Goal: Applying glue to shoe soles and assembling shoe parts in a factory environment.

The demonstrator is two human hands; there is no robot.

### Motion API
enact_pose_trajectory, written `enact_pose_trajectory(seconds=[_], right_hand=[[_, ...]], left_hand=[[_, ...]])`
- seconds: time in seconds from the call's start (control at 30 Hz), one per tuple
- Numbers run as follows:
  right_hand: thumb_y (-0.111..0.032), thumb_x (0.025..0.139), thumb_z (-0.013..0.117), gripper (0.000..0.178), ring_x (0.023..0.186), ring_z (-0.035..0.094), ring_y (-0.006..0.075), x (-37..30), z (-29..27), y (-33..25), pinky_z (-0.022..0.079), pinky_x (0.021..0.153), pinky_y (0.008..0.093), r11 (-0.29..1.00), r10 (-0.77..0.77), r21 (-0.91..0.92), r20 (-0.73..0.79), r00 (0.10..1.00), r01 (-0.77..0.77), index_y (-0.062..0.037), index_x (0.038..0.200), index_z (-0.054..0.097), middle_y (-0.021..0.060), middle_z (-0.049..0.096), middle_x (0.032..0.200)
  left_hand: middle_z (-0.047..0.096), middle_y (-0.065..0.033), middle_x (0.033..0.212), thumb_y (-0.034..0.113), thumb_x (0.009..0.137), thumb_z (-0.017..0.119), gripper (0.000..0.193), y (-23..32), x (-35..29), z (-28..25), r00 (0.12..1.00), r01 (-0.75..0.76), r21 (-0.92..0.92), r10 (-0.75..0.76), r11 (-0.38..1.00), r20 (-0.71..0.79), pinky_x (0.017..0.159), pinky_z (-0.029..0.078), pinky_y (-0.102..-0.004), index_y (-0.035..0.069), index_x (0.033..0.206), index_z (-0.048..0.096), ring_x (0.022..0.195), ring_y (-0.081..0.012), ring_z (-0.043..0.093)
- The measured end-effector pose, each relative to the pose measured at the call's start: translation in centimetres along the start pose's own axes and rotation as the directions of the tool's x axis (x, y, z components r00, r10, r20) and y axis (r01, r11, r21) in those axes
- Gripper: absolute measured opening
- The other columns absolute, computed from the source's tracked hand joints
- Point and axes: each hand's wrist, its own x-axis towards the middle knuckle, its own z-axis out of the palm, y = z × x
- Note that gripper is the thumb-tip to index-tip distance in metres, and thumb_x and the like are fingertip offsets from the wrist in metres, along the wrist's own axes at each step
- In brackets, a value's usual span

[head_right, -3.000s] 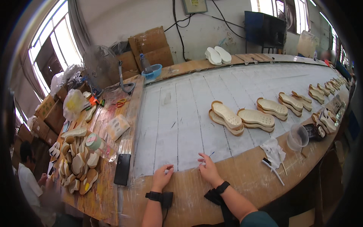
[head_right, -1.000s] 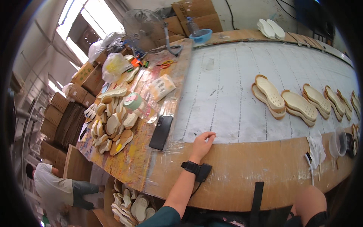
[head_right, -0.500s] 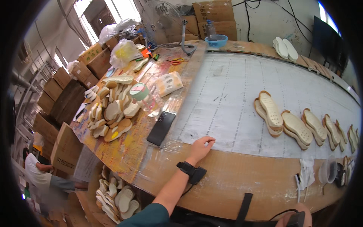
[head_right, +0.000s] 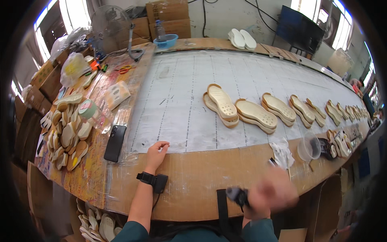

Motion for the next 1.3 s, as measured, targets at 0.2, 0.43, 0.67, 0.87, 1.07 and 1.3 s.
enact_pose_trajectory(seconds=[0.2, 0.43, 0.67, 0.87, 1.07, 1.3], right_hand=[[-0.009, 0.086, 0.048, 0.013, 0.057, 0.048, 0.0082, -5.7, -2.1, 13.6, 0.039, 0.052, 0.0207, 0.687, 0.726, -0.380, 0.365, 0.583, -0.619, 0.0002, 0.092, 0.055, 0.0030, 0.055, 0.068], [-0.010, 0.082, 0.054, 0.015, 0.065, 0.056, 0.0110, -10.8, -6.5, 17.9, 0.045, 0.060, 0.0234, 0.585, 0.807, -0.639, 0.396, 0.438, -0.500, 0.0017, 0.090, 0.057, 0.0073, 0.061, 0.072], [-0.010, 0.081, 0.054, 0.014, 0.065, 0.058, 0.0121, -11.0, -6.7, 17.9, 0.045, 0.060, 0.0235, 0.506, 0.861, -0.570, 0.374, 0.344, -0.648, 0.0000, 0.091, 0.057, 0.0087, 0.061, 0.072], [-0.011, 0.081, 0.053, 0.015, 0.064, 0.057, 0.0122, -10.3, -6.6, 17.4, 0.045, 0.059, 0.0236, 0.483, 0.875, -0.628, 0.373, 0.308, -0.611, 0.0001, 0.090, 0.057, 0.0079, 0.062, 0.071], [-0.011, 0.082, 0.053, 0.015, 0.064, 0.057, 0.0115, -10.3, -6.8, 17.4, 0.045, 0.058, 0.0235, 0.494, 0.868, -0.608, 0.375, 0.325, -0.622, 0.0001, 0.091, 0.057, 0.0076, 0.061, 0.071], [-0.011, 0.082, 0.053, 0.015, 0.063, 0.056, 0.0114, -10.4, -7.3, 18.0, 0.045, 0.059, 0.0234, 0.499, 0.865, -0.591, 0.390, 0.317, -0.634, 0.0005, 0.091, 0.057, 0.0072, 0.061, 0.071]], left_hand=[[0.063, -0.0077, 0.081, 0.017, 0.077, 0.058, 0.015, 0.2, 0.0, 0.3, 1.000, -0.022, -0.008, 0.022, 1.000, 0.005, 0.066, 0.045, -0.0278, 0.005, 0.085, 0.063, 0.075, -0.0195, 0.060], [0.063, -0.0067, 0.080, 0.013, 0.073, 0.062, 0.011, 0.8, -0.1, 0.1, 0.998, -0.046, -0.014, 0.046, 0.999, 0.045, 0.068, 0.045, -0.0263, 0.003, 0.080, 0.062, 0.076, -0.0184, 0.059], [0.062, -0.0063, 0.082, 0.007, 0.072, 0.061, 0.008, 0.5, -0.2, 0.1, 0.990, -0.112, -0.038, 0.114, 0.993, 0.086, 0.068, 0.044, -0.0260, 0.002, 0.078, 0.060, 0.077, -0.0185, 0.059], [0.062, -0.0066, 0.082, 0.007, 0.072, 0.061, 0.007, 0.6, -0.3, 0.1, 0.986, -0.138, -0.057, 0.143, 0.989, 0.090, 0.068, 0.044, -0.0253, 0.002, 0.077, 0.060, 0.078, -0.0177, 0.059], [0.062, -0.0077, 0.080, 0.010, 0.074, 0.061, 0.011, 1.2, -0.4, 0.3, 0.996, -0.070, -0.018, 0.071, 0.997, 0.056, 0.069, 0.044, -0.0253, 0.001, 0.081, 0.061, 0.077, -0.0177, 0.059], [0.063, -0.0066, 0.081, 0.014, 0.076, 0.060, 0.013, 1.4, -0.5, 0.5, 0.997, -0.049, 0.007, 0.049, 0.999, 0.062, 0.069, 0.043, -0.0255, 0.003, 0.084, 0.062, 0.077, -0.0159, 0.058]])
